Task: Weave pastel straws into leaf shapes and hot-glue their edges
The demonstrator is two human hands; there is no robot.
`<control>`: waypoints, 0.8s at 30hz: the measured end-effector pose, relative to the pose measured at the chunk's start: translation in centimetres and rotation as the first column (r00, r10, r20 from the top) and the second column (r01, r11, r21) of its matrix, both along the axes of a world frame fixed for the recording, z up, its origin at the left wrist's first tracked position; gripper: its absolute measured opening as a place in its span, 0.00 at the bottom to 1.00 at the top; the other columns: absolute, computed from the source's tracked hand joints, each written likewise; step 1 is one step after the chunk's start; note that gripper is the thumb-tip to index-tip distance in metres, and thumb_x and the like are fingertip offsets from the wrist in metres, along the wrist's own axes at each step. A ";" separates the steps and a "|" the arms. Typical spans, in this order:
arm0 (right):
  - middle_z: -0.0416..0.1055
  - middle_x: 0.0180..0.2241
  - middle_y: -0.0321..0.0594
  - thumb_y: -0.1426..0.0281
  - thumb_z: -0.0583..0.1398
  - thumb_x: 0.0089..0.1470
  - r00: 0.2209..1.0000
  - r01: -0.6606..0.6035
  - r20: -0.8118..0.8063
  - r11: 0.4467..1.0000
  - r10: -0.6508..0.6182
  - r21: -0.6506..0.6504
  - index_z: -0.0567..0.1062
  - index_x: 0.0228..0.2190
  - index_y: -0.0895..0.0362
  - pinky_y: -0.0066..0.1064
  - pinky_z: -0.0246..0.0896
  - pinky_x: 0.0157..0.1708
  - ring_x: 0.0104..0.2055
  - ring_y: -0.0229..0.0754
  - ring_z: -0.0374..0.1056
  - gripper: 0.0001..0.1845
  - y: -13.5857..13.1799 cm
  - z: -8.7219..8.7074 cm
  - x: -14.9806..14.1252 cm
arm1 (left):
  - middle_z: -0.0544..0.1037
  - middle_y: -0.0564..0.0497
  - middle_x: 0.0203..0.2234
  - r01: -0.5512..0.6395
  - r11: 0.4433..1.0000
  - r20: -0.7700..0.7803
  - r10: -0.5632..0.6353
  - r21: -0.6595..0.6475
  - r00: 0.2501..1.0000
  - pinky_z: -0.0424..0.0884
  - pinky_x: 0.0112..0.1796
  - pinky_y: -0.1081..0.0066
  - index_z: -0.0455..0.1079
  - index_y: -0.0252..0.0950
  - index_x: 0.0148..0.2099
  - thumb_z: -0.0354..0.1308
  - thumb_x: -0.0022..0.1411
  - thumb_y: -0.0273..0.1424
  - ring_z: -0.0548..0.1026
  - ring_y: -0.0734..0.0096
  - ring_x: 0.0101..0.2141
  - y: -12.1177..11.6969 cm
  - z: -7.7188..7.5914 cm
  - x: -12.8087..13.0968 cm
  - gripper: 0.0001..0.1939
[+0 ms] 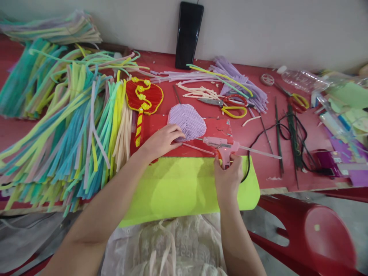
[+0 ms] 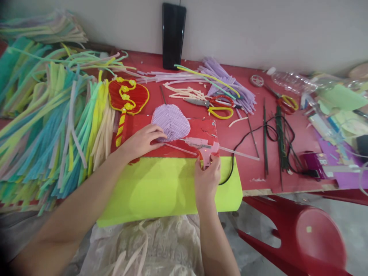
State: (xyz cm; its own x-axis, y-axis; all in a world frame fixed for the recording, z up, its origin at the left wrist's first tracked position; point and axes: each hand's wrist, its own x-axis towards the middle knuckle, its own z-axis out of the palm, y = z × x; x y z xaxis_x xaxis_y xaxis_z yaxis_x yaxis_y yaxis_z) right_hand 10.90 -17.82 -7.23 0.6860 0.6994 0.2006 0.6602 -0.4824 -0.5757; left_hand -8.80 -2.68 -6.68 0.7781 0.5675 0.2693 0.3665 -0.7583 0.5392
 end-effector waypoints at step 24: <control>0.67 0.32 0.40 0.51 0.63 0.39 0.990 0.133 0.060 0.987 -0.128 -0.087 0.64 0.35 0.54 0.37 0.58 0.34 0.31 0.40 0.64 0.26 3.3 1.4 11.7 | 0.72 0.46 0.41 -0.007 1.000 -0.038 0.008 0.019 0.999 0.68 0.47 0.65 0.71 0.35 0.45 0.55 0.63 0.30 0.71 0.67 0.42 0.0 0.1 0.0 0.09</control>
State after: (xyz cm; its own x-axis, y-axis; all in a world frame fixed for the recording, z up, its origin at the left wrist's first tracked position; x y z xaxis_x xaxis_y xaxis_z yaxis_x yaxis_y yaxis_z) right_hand 22.56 -14.55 -5.82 0.7628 0.6213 0.1793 0.6167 -0.6155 -0.4908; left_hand -8.82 -2.69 -6.55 0.7838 0.5685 0.2499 0.3923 -0.7652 0.5104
